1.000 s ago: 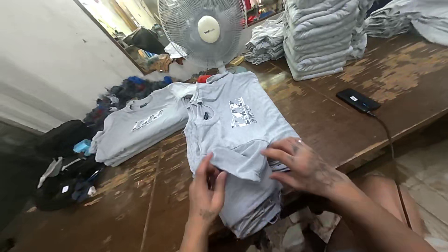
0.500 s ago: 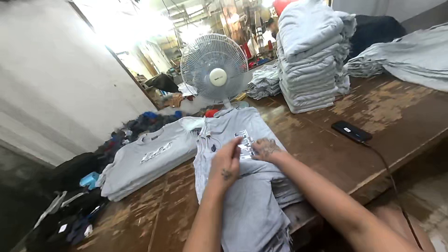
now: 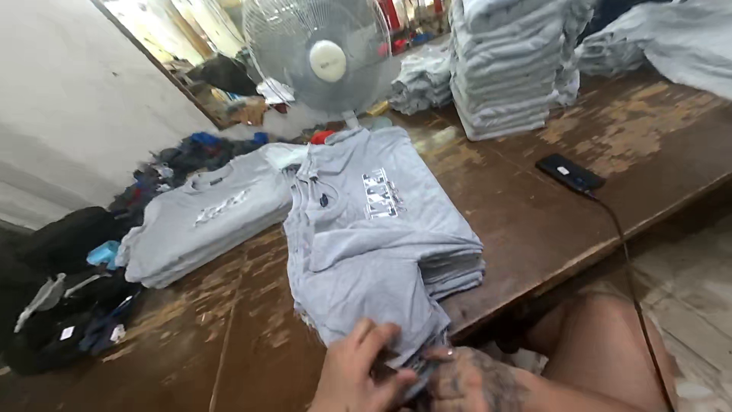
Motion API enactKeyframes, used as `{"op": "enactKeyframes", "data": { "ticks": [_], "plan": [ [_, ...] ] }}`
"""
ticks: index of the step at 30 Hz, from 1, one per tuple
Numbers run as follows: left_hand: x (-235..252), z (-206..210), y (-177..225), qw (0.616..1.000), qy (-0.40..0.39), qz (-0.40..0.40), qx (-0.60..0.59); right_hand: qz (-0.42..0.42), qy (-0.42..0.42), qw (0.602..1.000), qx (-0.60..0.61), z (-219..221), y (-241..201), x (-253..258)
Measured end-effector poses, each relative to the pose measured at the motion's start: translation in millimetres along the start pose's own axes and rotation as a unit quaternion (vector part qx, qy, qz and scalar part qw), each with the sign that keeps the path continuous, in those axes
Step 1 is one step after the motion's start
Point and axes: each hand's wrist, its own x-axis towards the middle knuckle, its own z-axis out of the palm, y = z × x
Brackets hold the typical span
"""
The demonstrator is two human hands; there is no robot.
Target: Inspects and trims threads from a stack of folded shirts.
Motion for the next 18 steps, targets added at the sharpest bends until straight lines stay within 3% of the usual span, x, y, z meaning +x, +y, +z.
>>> {"op": "enactKeyframes", "data": {
  "ticks": [2, 5, 9, 11, 14, 16, 17, 18],
  "plan": [
    [-30.8, 6.9, -2.4, 0.999, -0.038, -0.022, 0.024, 0.073, 0.091, 0.993, -0.012, -15.2, 2.3, -14.7],
    [-34.3, 1.7, -10.2, 0.999, 0.014, -0.023, -0.026, 0.151, 0.171, 0.971, -0.076, -43.6, 19.7, -0.8],
    [1.4, -8.6, 4.1, 0.999, 0.032, 0.012, -0.002, 0.186, 0.089, 0.971, -0.117, -45.3, 29.7, 50.5],
    [2.9, -22.0, 6.8, 1.0, 0.02, 0.014, -0.016, 0.205, 0.107, 0.964, -0.135, -33.6, 41.2, 56.6],
    [-13.4, -47.8, 2.9, 0.99, -0.101, -0.084, 0.049, 0.191, 0.124, 0.961, -0.155, -28.3, 35.7, 41.0],
    [-10.5, -48.6, 18.0, 0.948, -0.226, -0.179, 0.134, 0.185, 0.101, 0.968, -0.14, -18.8, 28.9, 32.3],
    [-6.1, -48.7, 29.5, 0.947, -0.225, -0.173, 0.148, 0.189, 0.101, 0.967, -0.136, -15.0, 29.3, 29.7],
    [0.7, -48.0, 40.4, 0.967, -0.174, -0.126, 0.139, 0.192, 0.106, 0.966, -0.136, -13.7, 31.7, 28.7]
  ]
}}
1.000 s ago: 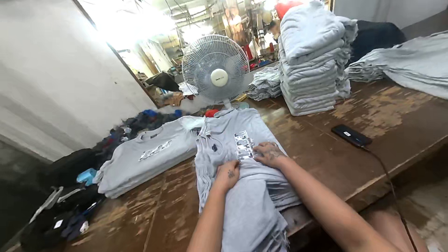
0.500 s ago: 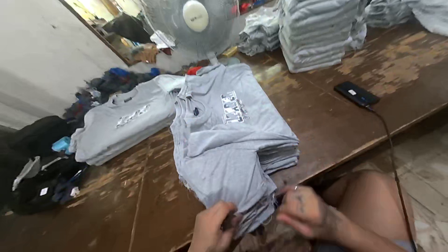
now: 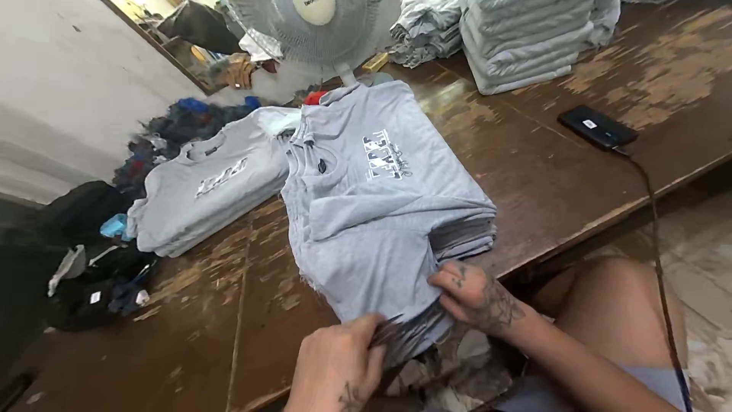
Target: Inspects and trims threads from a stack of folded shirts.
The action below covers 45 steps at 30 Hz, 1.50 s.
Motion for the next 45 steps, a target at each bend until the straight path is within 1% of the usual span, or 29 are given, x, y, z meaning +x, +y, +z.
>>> {"op": "enactKeyframes", "data": {
  "ticks": [1, 2, 3, 4, 5, 6, 7, 9, 10, 12, 14, 16, 18, 21, 23, 25, 27, 28, 29, 31, 33, 34, 36, 38, 41, 43, 45],
  "plan": [
    [9.4, -3.5, 11.9, 0.995, 0.066, 0.046, -0.052, -0.001, 0.006, 1.0, 0.001, 0.8, 2.7, 1.6],
    [24.4, -2.3, 23.1, 0.981, 0.105, 0.079, -0.146, -0.005, 0.011, 1.0, 0.005, 0.8, 4.2, 2.8],
    [41.7, 6.4, 32.5, 0.959, 0.113, 0.089, -0.244, -0.012, 0.016, 1.0, 0.009, -0.4, 4.4, 1.7],
    [58.4, 22.5, 36.6, 0.941, 0.105, 0.071, -0.314, -0.018, 0.019, 1.0, 0.01, -3.3, 4.4, -1.8],
    [72.1, 42.0, 33.7, 0.928, 0.091, 0.036, -0.359, -0.022, 0.016, 1.0, 0.005, -7.9, 5.1, -7.7],
    [80.1, 59.8, 26.4, 0.911, 0.087, 0.004, -0.403, -0.022, 0.006, 1.0, -0.004, -13.6, 7.0, -15.7],
    [81.4, 70.7, 18.8, 0.89, 0.097, -0.006, -0.446, -0.019, -0.006, 1.0, -0.015, -19.6, 10.2, -24.4],
    [75.4, 73.3, 11.1, 0.847, 0.114, 0.002, -0.519, -0.003, -0.02, 0.999, -0.035, -31.6, 17.4, -37.5],
    [71.6, 74.4, 11.2, 0.832, 0.123, 0.005, -0.541, 0.011, -0.019, 0.999, -0.035, -37.6, 18.5, -40.0],
    [67.2, 77.9, 15.0, 0.822, 0.146, 0.001, -0.551, 0.03, -0.004, 0.999, -0.013, -44.2, 14.7, -33.7],
    [68.4, 79.0, 19.6, 0.825, 0.16, -0.004, -0.542, 0.026, 0.007, 0.999, 0.024, -41.7, 8.9, -17.9],
    [68.6, 81.2, 20.9, 0.833, 0.166, -0.007, -0.528, 0.024, 0.003, 0.998, 0.049, -28.3, 7.5, -8.1],
    [67.0, 82.3, 19.8, 0.845, 0.166, 0.0, -0.508, 0.024, 0.002, 0.998, 0.052, -7.8, 14.6, -8.3],
    [65.3, 83.7, 15.8, 0.868, 0.157, 0.019, -0.47, 0.004, 0.041, 0.997, 0.059, 10.6, 26.2, -12.6],
    [62.6, 82.8, 13.5, 0.891, 0.141, 0.034, -0.429, 0.017, 0.032, 0.996, 0.085, 3.3, 25.2, -13.4],
    [60.7, 78.5, 9.9, 0.923, 0.119, 0.061, -0.361, 0.054, -0.016, 0.988, 0.141, -15.4, 24.2, -13.4],
    [56.8, 72.9, 4.3, 0.947, 0.102, 0.1, -0.287, 0.07, -0.056, 0.978, 0.188, -30.1, 26.2, -16.3],
    [55.7, 71.0, 1.7, 0.951, 0.095, 0.117, -0.271, 0.072, -0.053, 0.975, 0.203, -32.9, 27.1, -18.1],
    [55.2, 69.7, -0.4, 0.95, 0.088, 0.124, -0.274, 0.073, -0.031, 0.975, 0.209, -32.5, 27.6, -19.2],
    [56.1, 68.8, -2.5, 0.941, 0.073, 0.107, -0.312, 0.068, 0.019, 0.98, 0.187, -24.1, 28.3, -19.1],
    [58.0, 70.7, -1.3, 0.932, 0.069, 0.083, -0.346, 0.05, 0.03, 0.988, 0.146, -7.6, 29.8, -19.1],
    [58.8, 72.4, 0.1, 0.932, 0.072, 0.078, -0.347, 0.043, 0.038, 0.989, 0.138, 2.3, 32.0, -19.5],
    [58.8, 75.4, 1.9, 0.937, 0.083, 0.083, -0.329, 0.051, 0.058, 0.984, 0.161, 10.4, 33.9, -19.9],
    [57.4, 74.1, 0.7, 0.945, 0.084, 0.097, -0.302, 0.074, 0.042, 0.971, 0.222, 1.9, 33.3, -20.0],
    [52.4, 70.2, -3.2, 0.949, 0.074, 0.121, -0.281, 0.101, -0.009, 0.95, 0.296, -19.0, 35.2, -23.7],
    [52.2, 68.7, -4.4, 0.946, 0.066, 0.117, -0.296, 0.108, -0.019, 0.951, 0.29, -25.4, 35.4, -22.3],
    [53.0, 69.1, -3.5, 0.942, 0.065, 0.105, -0.313, 0.105, -0.009, 0.959, 0.264, -20.8, 30.9, -18.5]
  ]
}}
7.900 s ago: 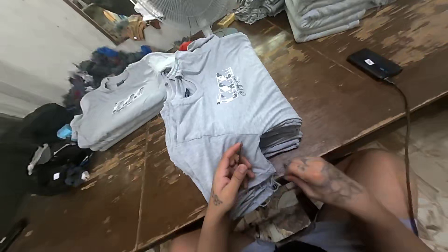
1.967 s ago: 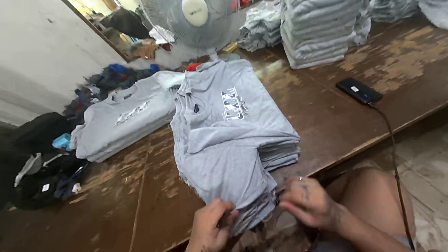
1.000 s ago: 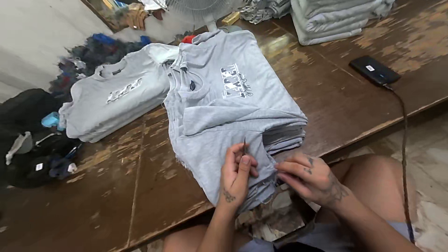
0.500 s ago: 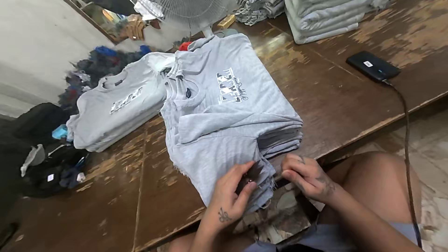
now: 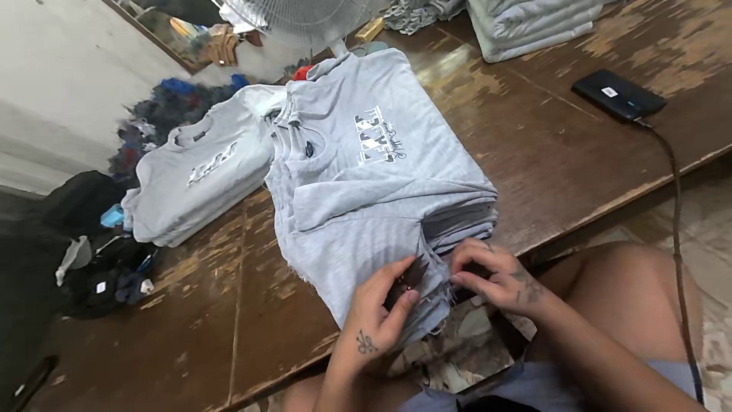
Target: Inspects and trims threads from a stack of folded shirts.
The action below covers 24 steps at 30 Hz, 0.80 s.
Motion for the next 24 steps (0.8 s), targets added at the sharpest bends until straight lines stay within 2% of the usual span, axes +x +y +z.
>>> {"op": "enactKeyframes", "data": {
  "ticks": [4, 12, 14, 18, 20, 24],
  "plan": [
    [0.8, 5.1, 0.0, 1.0, 0.012, -0.001, 0.008, -0.022, 0.05, 0.993, -0.103, 26.1, 8.5, 1.6],
    [-2.1, 2.2, 3.8, 0.997, -0.015, 0.029, 0.071, -0.013, 0.025, 0.987, -0.16, -6.0, -0.9, -1.2],
    [0.0, 1.3, 4.0, 0.997, -0.018, 0.026, 0.064, 0.018, 0.007, 0.988, -0.156, -6.4, -2.7, 0.7],
    [1.3, 1.6, 2.5, 0.998, -0.021, 0.024, 0.049, 0.091, -0.057, 0.993, -0.054, 3.4, -3.4, 8.3],
    [0.3, 2.4, 2.6, 0.998, -0.025, 0.026, 0.059, 0.084, -0.051, 0.995, -0.022, 2.0, -1.0, 9.4],
    [-2.8, 0.5, 4.2, 0.996, -0.042, 0.031, 0.078, 0.04, -0.061, 0.996, -0.049, -18.3, -5.8, 7.5]
  ]
}}
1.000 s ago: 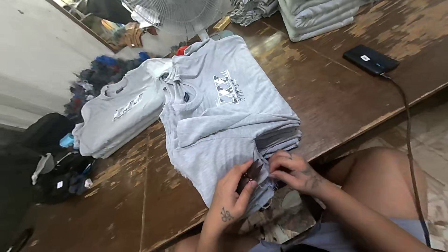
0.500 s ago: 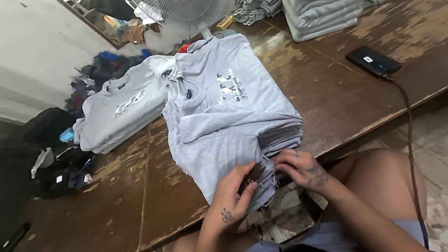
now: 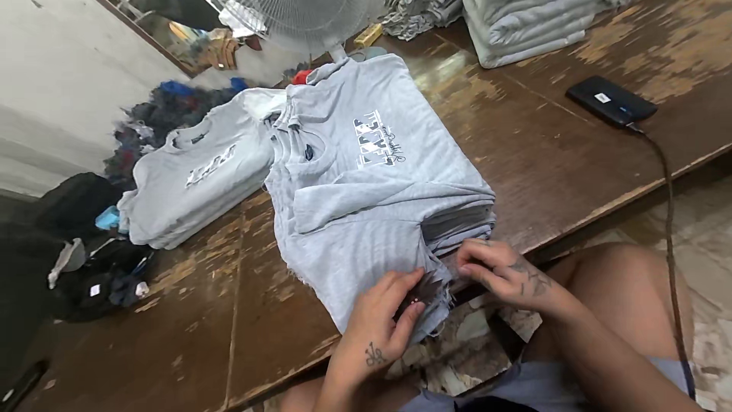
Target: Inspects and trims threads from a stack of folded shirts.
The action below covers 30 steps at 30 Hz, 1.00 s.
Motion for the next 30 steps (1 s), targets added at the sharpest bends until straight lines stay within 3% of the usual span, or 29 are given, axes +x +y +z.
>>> {"op": "enactKeyframes", "data": {
  "ticks": [4, 7, 17, 20, 24, 26, 30],
  "plan": [
    [2.4, 0.5, -0.9, 1.0, 0.017, -0.003, -0.011, 0.036, 0.023, 0.999, -0.01, 7.8, -2.7, -0.8],
    [2.8, -0.4, -2.6, 0.999, 0.02, -0.014, -0.035, 0.067, -0.009, 0.997, 0.036, 23.4, 3.5, 0.9],
    [3.2, 6.4, 7.9, 0.997, 0.027, 0.015, 0.07, -0.053, 0.02, 0.996, 0.063, 8.0, -5.2, -8.3],
    [0.3, 1.8, 1.9, 0.998, 0.055, -0.011, -0.011, -0.075, 0.046, 0.993, 0.084, 9.5, -12.4, -9.0],
    [-3.0, 3.8, -1.5, 0.974, 0.124, -0.088, -0.165, -0.081, 0.071, 0.992, -0.064, 24.2, -7.9, 5.5],
    [-3.4, 9.7, -2.0, 0.974, 0.142, -0.088, -0.153, -0.094, 0.08, 0.987, -0.106, 40.4, 5.1, 10.3],
    [-7.9, 9.2, -7.9, 0.986, 0.127, -0.052, -0.099, -0.097, 0.111, 0.987, -0.056, 38.3, 2.2, 7.0]
  ]
}}
